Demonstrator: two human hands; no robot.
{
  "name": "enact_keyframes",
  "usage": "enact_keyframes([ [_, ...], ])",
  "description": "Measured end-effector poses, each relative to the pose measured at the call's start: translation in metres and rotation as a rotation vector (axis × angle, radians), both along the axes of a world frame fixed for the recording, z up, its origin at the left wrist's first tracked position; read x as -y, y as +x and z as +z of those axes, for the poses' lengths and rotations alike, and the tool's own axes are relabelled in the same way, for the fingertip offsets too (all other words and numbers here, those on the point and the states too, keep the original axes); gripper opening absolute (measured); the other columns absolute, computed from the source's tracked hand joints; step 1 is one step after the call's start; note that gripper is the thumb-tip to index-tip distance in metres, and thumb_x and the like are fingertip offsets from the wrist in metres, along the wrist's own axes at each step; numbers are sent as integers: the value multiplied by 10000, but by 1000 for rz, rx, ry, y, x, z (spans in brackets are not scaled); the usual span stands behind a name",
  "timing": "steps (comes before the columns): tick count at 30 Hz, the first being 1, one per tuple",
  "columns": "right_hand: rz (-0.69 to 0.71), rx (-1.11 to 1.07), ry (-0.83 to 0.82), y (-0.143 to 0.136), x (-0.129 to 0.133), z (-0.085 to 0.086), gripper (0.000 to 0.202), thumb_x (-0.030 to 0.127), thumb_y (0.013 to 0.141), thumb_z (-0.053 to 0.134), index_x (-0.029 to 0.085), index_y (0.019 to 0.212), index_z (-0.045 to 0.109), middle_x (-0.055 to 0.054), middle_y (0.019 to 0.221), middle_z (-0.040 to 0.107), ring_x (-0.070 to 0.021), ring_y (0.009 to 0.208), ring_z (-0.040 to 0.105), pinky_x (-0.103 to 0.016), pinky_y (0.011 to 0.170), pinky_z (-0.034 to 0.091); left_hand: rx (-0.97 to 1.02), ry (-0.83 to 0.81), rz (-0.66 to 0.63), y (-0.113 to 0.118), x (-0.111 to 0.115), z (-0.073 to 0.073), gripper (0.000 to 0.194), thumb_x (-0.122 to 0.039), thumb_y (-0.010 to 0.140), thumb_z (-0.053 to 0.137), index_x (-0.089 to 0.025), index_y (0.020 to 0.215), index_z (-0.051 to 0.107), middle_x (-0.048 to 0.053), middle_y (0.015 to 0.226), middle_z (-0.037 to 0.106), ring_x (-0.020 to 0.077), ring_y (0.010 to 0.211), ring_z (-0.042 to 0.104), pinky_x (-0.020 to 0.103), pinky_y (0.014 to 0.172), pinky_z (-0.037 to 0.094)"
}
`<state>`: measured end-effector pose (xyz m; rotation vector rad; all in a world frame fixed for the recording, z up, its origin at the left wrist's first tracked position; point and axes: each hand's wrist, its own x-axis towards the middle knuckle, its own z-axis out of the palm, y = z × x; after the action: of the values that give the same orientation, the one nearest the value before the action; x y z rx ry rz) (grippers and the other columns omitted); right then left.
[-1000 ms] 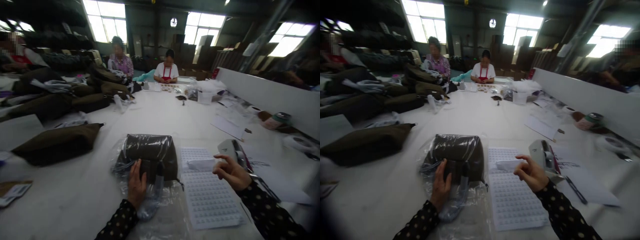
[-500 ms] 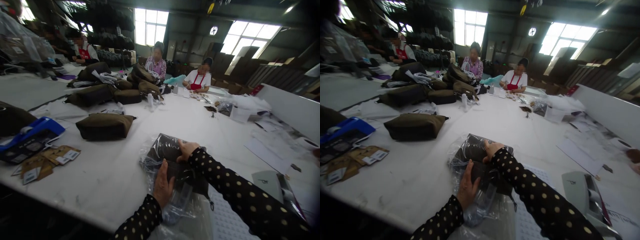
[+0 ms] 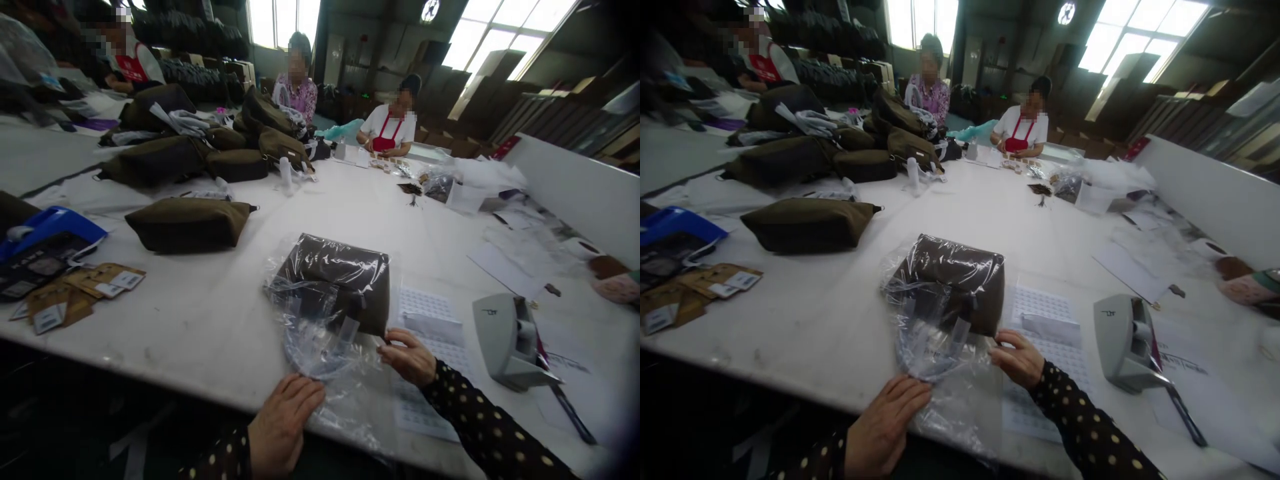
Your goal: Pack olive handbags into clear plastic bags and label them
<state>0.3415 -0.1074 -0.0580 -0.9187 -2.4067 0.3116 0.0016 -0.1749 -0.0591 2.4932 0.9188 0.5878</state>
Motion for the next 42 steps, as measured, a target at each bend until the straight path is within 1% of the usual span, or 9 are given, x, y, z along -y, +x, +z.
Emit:
enact_keyframes([
  [6, -229, -319, -158, -25, -3, 5, 381, 142, 831, 459, 202, 1187, 338, -28, 807, 651, -181, 753, 641, -396, 740, 511, 121, 39, 196, 8, -6, -5, 164, -170, 818, 466, -197, 906, 603, 65, 935, 646, 225, 931, 550, 400, 851, 438],
  [13, -580, -612, -146, -83, 28, 7, 243, 296, 839, 498, 250, 1014, 337, 28, 684, 573, -191, 741, 610, -414, 798, 456, 580, -631, 800, -20, -41, 10, 389, -440, 888, 331, -175, 672, 517, -4, 523, 565, 152, 484, 555, 260, 484, 472],
  [16, -797, -645, -210, -106, 32, 5, 308, 384, 825, 514, 236, 1031, 339, 55, 589, 520, -190, 693, 593, -394, 792, 444, 579, -496, 867, -33, -40, 19, 318, -398, 878, 380, -166, 782, 575, 21, 629, 637, 164, 546, 601, 285, 534, 507],
  [20, -963, -614, -325, -118, 29, 9, 567, 478, 767, 565, 194, 1172, 288, 72, 540, 505, -181, 555, 560, -326, 645, 464, 434, 227, 382, -17, -25, 25, 258, -208, 871, 432, -223, 1086, 574, 54, 1065, 649, 199, 1054, 568, 390, 930, 444],
  [22, -994, -586, -358, -119, 29, 10, 622, 506, 748, 575, 182, 1195, 288, 70, 540, 516, -172, 512, 547, -313, 609, 467, 223, 341, 155, 0, -35, 22, 380, -236, 868, 460, -191, 1244, 481, 89, 1235, 563, 244, 1210, 448, 448, 1007, 373],
  [27, -953, -509, -421, -102, 33, 21, 651, 531, 724, 593, 186, 1202, 315, 12, 649, 595, -190, 559, 583, -336, 600, 496, 15, 260, 312, 27, -96, 0, 493, -328, 914, 372, -97, 1348, 337, 142, 1385, 392, 263, 1306, 310, 479, 1031, 334],
  [31, -794, -330, -132, -84, 20, 71, 412, 482, 743, 585, 199, 1031, 503, -131, 1104, 550, -251, 947, 569, -373, 754, 492, 68, 226, 320, 30, -109, -10, 507, -350, 912, 375, -143, 1369, 299, 110, 1407, 365, 244, 1332, 255, 488, 1055, 292],
  [35, -330, 62, -294, -115, -31, 120, 323, 423, 851, 440, 213, 656, 589, -19, 649, 605, -141, 587, 561, -260, 569, 447, 167, 126, 345, 30, -103, -12, 562, -309, 898, 412, -134, 1394, 213, 119, 1401, 375, 227, 1335, 251, 477, 1065, 292],
  [42, -372, 698, -250, -187, -128, 92, 329, 477, 583, 706, 207, 451, 571, -36, 458, 543, -196, 557, 578, -318, 568, 431, 253, 51, 372, 29, -105, -23, 682, -250, 858, 466, -109, 1413, 96, 147, 1401, 366, 241, 1314, 299, 489, 1056, 310],
])
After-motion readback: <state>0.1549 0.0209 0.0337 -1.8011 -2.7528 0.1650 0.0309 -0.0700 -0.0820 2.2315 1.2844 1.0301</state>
